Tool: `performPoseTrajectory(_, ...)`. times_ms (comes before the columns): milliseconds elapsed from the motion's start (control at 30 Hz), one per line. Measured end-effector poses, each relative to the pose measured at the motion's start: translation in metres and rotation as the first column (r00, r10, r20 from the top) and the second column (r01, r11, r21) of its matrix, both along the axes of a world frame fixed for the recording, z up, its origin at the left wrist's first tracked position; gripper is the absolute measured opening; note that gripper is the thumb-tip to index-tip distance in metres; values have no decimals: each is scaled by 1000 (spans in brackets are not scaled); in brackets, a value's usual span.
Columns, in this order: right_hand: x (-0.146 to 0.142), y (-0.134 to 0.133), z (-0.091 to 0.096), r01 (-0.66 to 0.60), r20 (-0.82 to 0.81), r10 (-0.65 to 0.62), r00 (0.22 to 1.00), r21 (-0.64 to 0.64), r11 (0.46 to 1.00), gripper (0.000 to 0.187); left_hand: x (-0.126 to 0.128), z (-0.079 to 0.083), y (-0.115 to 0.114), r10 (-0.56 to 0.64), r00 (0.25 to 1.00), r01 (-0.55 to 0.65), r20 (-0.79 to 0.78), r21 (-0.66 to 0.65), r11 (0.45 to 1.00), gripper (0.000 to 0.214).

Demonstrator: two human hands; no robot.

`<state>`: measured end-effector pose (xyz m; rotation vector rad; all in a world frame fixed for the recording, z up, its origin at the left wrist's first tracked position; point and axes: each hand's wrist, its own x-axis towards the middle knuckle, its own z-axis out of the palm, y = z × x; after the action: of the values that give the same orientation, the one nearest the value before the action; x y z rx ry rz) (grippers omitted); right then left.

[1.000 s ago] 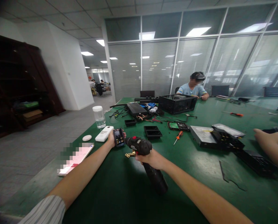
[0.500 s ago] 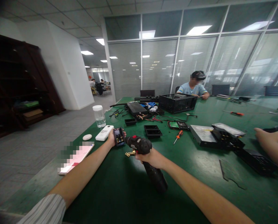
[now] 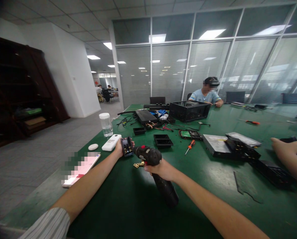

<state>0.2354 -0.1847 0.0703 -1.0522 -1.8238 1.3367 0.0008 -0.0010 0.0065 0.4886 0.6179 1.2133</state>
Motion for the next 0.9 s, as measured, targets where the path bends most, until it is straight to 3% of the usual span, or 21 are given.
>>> performPoseTrajectory(333, 2, -1, 1, 10, 9, -10, 1000, 13, 1000, 36, 0, -2, 1, 5, 996, -1, -88, 54, 999, 47)
performPoseTrajectory(900, 1, 1, -2, 9, 5, -9, 1000, -11, 1000, 38, -2, -5, 5, -12, 998, 15, -67, 42, 999, 46)
